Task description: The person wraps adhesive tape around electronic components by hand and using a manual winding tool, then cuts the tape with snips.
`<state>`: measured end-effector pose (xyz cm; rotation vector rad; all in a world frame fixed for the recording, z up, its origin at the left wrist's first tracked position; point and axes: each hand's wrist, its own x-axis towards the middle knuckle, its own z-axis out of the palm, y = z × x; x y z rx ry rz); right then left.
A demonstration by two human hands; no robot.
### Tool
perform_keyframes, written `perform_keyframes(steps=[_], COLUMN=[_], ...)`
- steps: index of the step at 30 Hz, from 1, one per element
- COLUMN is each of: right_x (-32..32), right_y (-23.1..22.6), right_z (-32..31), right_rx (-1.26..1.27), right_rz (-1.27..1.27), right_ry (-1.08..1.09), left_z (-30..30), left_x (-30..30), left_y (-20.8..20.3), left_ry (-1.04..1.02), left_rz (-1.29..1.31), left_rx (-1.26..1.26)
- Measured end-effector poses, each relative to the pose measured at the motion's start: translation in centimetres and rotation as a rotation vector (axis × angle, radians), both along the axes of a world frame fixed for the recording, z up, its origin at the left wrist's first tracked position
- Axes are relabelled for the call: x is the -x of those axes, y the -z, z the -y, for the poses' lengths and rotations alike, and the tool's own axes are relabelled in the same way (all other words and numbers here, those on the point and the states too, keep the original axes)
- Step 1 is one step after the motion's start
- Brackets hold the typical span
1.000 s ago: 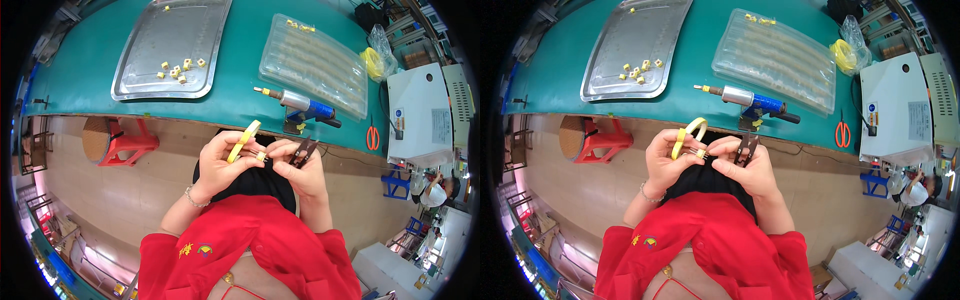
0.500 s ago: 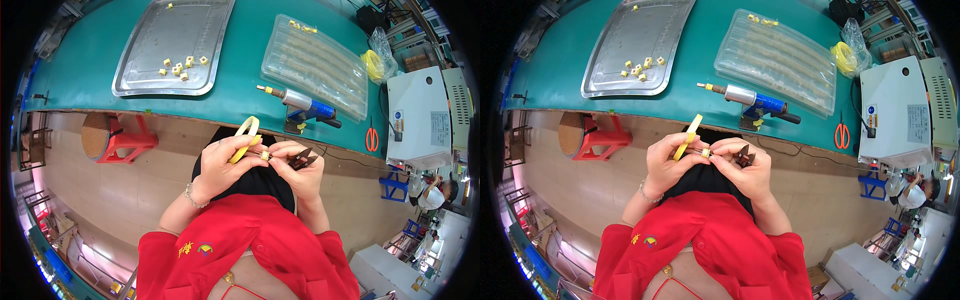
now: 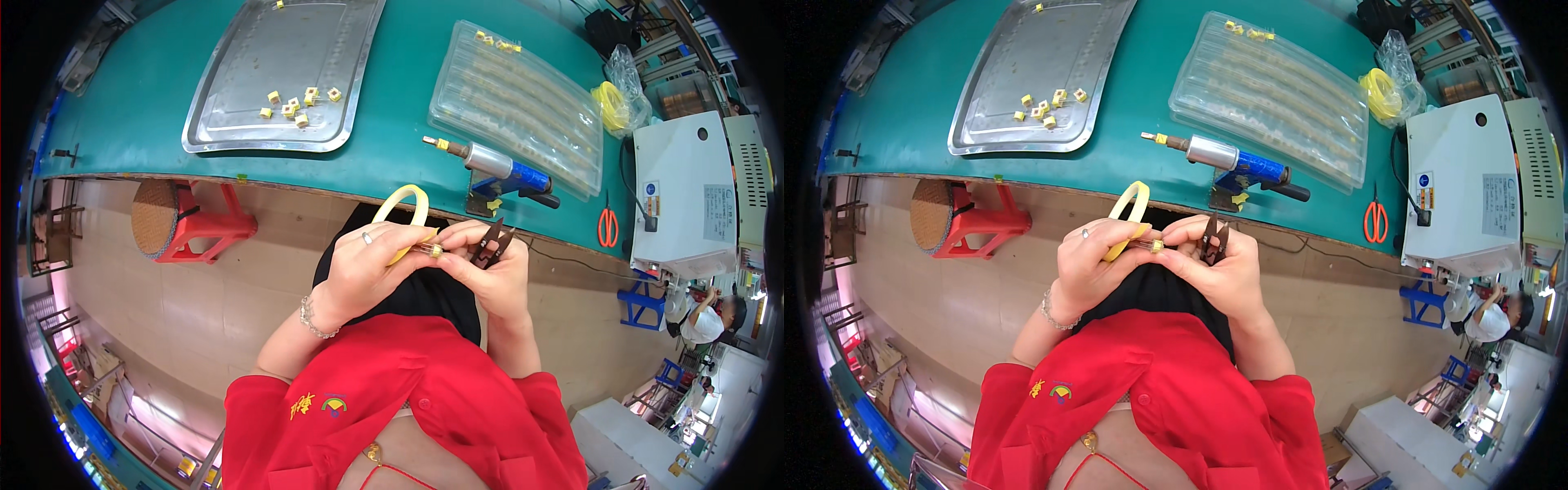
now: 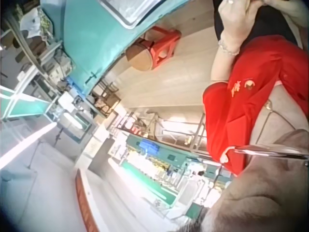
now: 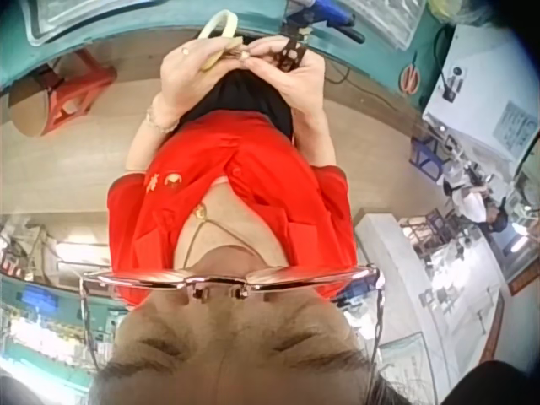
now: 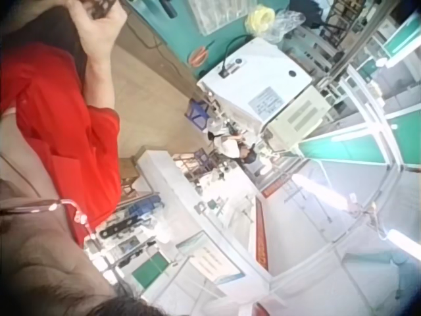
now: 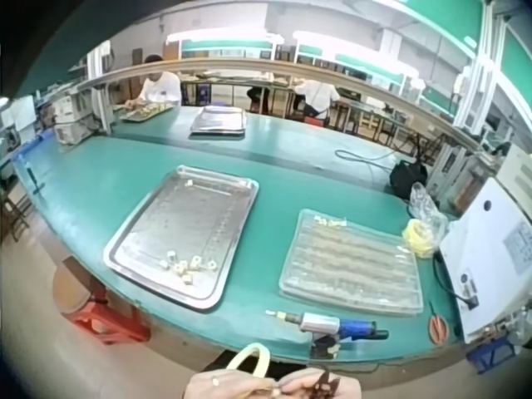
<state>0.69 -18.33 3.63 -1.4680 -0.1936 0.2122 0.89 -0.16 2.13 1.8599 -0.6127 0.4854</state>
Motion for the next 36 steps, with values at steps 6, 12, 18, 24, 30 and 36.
perform_keyframes(steps=[6,12,18,24,30,36], right_x=[-0.1,0.1,0.2,0.5,0.7,1.0], right_y=[0.1,0.1,0.1,-0.1,-0.4,-0.7], right_z=[0.2,0.0,-0.1,-0.3,-0.5,-0.6], right_rx=[-0.195,-0.213,-0.202,-0.157,-0.094,-0.034], right_rz=[-0.144,-0.153,-0.148,-0.110,-0.063,-0.012], right_ry=[-0.024,-0.004,0.018,0.064,0.089,0.113], left_z=[0.2,0.3,0.4,0.4,0.4,0.5], left_x=[-0.1,-0.2,-0.1,0.0,0.2,0.3], left_y=[0.1,0.2,0.3,0.1,0.2,0.4], left_ry=[0.004,0.009,0.004,-0.008,-0.020,-0.029], left_rz=[0.012,0.056,0.056,0.076,0.095,0.102], left_rx=[0.050,0.063,0.067,0.041,0.010,0.009])
